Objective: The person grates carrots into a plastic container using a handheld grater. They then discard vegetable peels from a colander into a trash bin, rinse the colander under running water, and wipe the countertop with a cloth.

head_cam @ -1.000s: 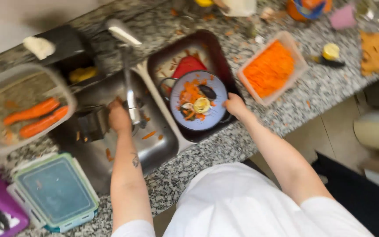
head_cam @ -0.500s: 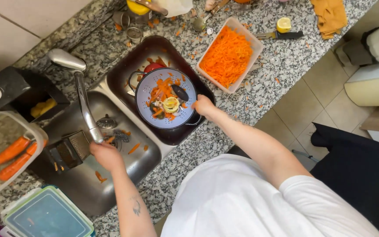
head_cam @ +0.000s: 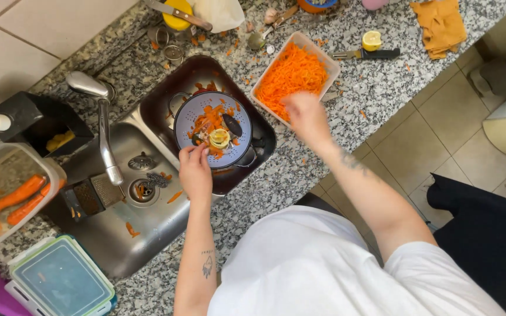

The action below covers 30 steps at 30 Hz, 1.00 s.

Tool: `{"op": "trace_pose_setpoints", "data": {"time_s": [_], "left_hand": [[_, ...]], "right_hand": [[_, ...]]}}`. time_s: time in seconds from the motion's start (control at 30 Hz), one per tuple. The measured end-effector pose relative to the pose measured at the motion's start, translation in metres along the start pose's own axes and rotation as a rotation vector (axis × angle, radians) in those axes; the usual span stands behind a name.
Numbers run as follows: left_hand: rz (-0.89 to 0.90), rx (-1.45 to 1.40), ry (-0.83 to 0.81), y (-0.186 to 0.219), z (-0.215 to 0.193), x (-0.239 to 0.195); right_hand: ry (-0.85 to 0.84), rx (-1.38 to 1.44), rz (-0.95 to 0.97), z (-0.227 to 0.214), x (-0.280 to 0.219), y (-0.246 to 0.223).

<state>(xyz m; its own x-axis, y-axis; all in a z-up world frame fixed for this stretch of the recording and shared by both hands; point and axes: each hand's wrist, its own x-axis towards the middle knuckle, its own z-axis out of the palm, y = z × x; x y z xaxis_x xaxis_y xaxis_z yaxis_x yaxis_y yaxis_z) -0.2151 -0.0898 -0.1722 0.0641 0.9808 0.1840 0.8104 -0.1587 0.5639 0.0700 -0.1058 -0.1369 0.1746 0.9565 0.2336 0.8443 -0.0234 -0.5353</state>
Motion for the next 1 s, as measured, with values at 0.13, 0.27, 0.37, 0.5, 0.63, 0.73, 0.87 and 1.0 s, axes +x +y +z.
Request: {"op": "trace_pose_setpoints", "data": {"time_s": [0.13, 0.27, 0.37, 0.5, 0.63, 0.73, 0.87, 1.0], "left_hand": [[0.091, -0.06, 0.031, 0.041, 0.004, 0.006], [0.2, -0.12, -0.012, 0.092, 0.009, 0.015], [0.252, -0.156, -0.005, 0.123, 0.044, 0.029], [0.38, -0.033, -0.087, 0.168, 0.102, 0.039], [0.24, 0.189, -0.588, 0.217, 0.109, 0.048], [0.174, 0.308, -0.699, 0.223, 0.115, 0.032], [0.235, 0.353, -0.431, 0.215, 0.108, 0.01], [0.221, 0.28, -0.196, 0.212, 0.118, 0.022]], "right_hand": [[-0.136, -0.156, -0.057, -0.03, 0.044, 0.053], [-0.382, -0.207, -0.247, -0.034, 0.062, 0.08], [-0.411, -0.09, -0.32, -0.029, 0.096, 0.108], [-0.552, 0.057, -0.409, -0.044, 0.115, 0.111], [-0.624, 0.067, -0.48, -0.068, 0.123, 0.123], [-0.605, 0.009, -0.642, -0.069, 0.116, 0.134], [-0.67, 0.005, -0.758, -0.079, 0.105, 0.137], [-0.605, -0.038, -0.784, -0.082, 0.116, 0.139]]}}
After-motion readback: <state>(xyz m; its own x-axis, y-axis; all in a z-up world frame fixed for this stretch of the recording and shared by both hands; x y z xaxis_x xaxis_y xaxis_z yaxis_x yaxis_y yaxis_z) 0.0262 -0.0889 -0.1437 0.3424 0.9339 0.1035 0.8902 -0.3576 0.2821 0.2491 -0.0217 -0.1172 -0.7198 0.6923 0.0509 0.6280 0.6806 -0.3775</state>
